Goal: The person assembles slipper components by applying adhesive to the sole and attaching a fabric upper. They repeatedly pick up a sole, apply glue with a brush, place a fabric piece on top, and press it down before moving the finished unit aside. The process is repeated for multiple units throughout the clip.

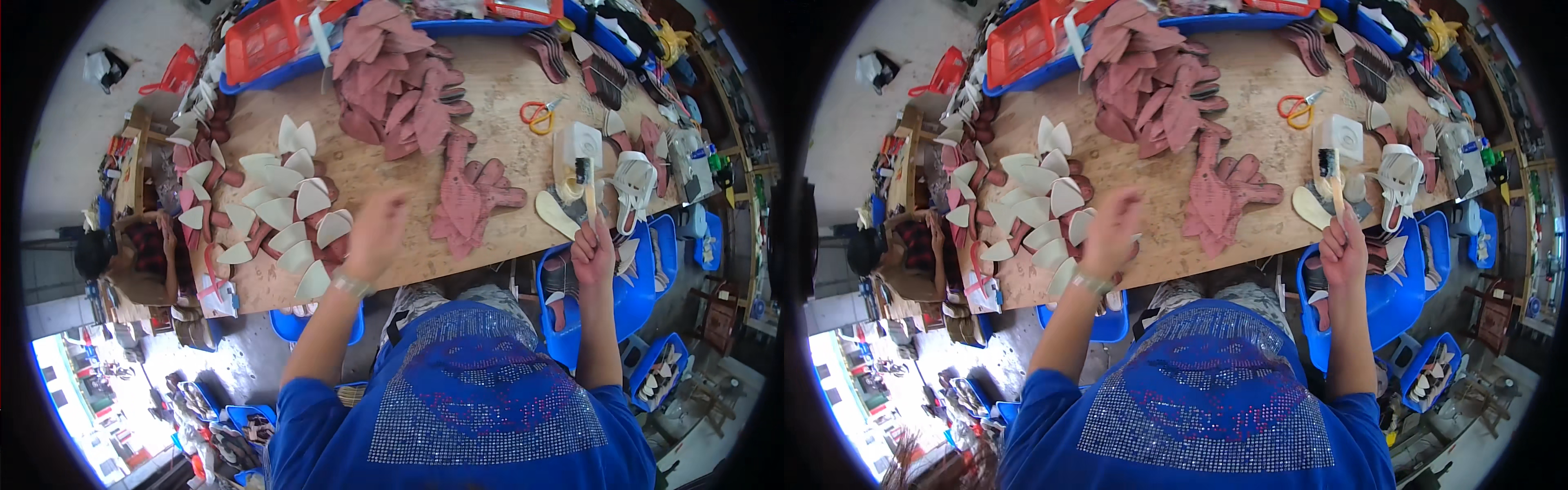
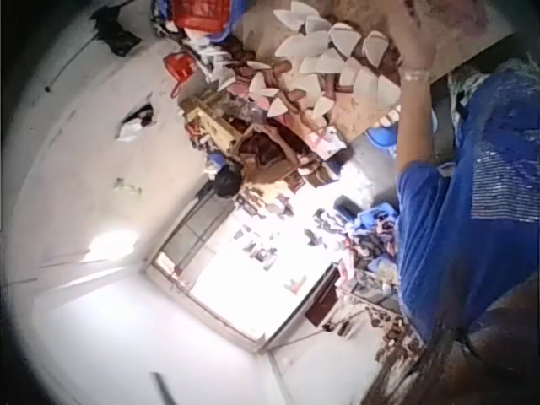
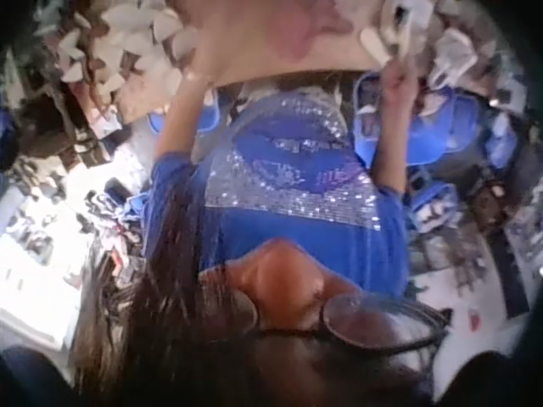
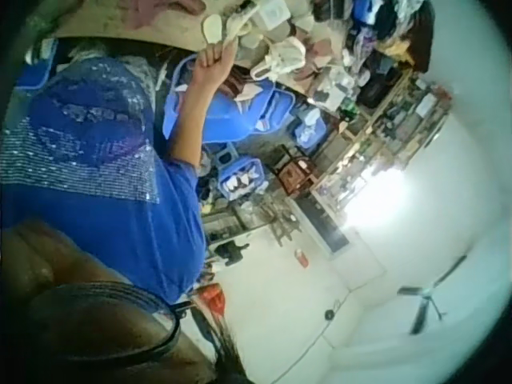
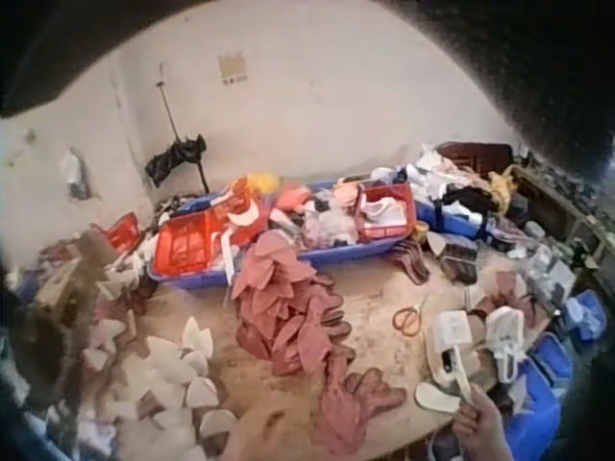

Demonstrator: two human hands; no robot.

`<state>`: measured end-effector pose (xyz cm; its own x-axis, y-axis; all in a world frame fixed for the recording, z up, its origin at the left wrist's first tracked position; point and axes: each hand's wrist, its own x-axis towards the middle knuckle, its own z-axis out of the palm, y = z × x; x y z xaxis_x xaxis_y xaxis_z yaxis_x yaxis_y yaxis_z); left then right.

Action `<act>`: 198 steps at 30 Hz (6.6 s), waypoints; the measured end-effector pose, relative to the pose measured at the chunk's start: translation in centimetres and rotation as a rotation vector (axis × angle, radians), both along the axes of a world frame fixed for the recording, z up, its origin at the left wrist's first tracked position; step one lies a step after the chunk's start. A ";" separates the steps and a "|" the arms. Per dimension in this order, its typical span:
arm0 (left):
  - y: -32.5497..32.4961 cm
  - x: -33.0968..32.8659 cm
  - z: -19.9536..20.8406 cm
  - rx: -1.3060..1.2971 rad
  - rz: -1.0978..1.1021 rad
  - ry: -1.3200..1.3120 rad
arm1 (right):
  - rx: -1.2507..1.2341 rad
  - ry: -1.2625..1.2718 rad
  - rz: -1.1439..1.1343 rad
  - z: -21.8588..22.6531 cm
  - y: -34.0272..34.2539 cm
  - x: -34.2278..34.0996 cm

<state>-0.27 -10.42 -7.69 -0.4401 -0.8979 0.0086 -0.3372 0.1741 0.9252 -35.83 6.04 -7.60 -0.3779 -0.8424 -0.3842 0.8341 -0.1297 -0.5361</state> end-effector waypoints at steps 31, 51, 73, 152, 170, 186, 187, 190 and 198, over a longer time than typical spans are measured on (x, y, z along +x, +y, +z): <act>2.9 -17.1 -1.8 1.349 -0.062 0.504 | 0.794 2.033 0.152 -13.9 -0.9 -15.6; 8.6 -18.8 0.3 1.122 -0.009 0.343 | 0.113 1.702 0.281 -4.2 1.4 -6.4; 9.5 -12.0 1.1 -0.354 0.145 -0.319 | 0.118 1.356 0.256 1.6 -2.7 -5.6; 12.0 5.8 3.7 -0.499 0.584 -0.152 | -0.419 1.695 0.575 9.9 -11.3 13.7; 13.1 20.3 0.7 -0.234 0.911 0.238 | -0.529 1.344 0.927 8.7 -5.4 24.4; -4.1 36.8 -20.5 0.171 1.271 -0.110 | 0.023 1.279 0.780 5.6 -2.2 26.5; -4.8 36.6 -20.7 0.208 1.316 -0.078 | 0.056 1.281 0.773 5.6 -2.1 26.3; -6.5 35.6 -20.9 0.316 1.374 -0.031 | 0.083 1.322 0.713 5.7 -1.8 26.2; -6.8 34.3 -20.0 0.319 1.300 -0.517 | 0.253 1.294 0.669 5.9 -2.1 25.7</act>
